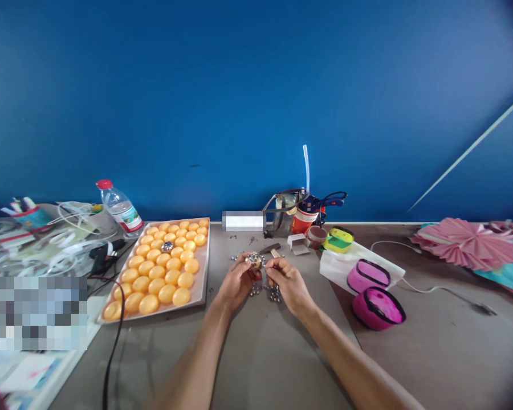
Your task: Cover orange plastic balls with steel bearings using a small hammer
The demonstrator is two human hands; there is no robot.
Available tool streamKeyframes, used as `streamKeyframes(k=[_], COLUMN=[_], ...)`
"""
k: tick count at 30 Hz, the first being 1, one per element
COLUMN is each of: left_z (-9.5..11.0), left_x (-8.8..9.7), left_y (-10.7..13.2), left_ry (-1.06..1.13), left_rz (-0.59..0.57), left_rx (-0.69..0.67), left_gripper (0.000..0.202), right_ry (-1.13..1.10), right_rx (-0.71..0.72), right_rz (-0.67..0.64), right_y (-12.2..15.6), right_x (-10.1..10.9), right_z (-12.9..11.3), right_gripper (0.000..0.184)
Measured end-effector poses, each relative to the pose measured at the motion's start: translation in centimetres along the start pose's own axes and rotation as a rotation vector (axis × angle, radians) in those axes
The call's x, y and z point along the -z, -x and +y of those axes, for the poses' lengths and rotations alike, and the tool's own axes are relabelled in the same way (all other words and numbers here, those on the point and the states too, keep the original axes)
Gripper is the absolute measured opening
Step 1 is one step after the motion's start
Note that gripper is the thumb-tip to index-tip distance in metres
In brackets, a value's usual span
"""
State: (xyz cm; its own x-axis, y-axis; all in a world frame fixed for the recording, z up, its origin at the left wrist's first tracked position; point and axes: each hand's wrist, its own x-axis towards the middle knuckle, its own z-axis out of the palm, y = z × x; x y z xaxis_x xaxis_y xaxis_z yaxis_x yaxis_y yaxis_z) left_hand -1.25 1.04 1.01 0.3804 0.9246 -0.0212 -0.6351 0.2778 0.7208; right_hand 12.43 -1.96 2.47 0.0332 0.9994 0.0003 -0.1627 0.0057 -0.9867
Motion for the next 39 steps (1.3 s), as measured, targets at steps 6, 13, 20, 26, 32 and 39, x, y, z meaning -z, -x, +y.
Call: streamKeyframes(k=[6,13,20,26,32,39], left_z=[-0.04,-0.21,-0.18,0.02,0.02,-0.04], left_x=[0.1,0.2,0.06,-0.24,-0.21,-0.13], left_y=[0.07,0.13,0.27,0.4,0.37,0.41], left_ry=[-0.027,-0.036,-0.046,-0.072,-0.078,-0.088], left_rz=[0.001,0.009,-0.001,-0.009,-0.021,-0.034], left_rx=[0.002,0.013,0.017,0.028,0.003,0.001], left_gripper=[0.025,0.029,0.03,0.033,0.032,0.032], right_ry=[0.031,0.033,0.058,0.037,-0.022,-0.048], right_rx=[0.0,-0.014,-0.022,-0.012,-0.02,-0.015], right_rz=[-0.012,-0.02,-0.008,-0.002,-0.017,-0.037], right_y=[0.1,0.09,0.05,-0.08,-0.05,-0.1], right_x=[-0.08,-0.04,-0.09,0.02,0.01,0.15], right_z=[-0.45,-0.48,-0.29,-0.04,-0.21,-0.23], right_gripper=[0.014,0.011,0.011,0.012,0.015,0.017])
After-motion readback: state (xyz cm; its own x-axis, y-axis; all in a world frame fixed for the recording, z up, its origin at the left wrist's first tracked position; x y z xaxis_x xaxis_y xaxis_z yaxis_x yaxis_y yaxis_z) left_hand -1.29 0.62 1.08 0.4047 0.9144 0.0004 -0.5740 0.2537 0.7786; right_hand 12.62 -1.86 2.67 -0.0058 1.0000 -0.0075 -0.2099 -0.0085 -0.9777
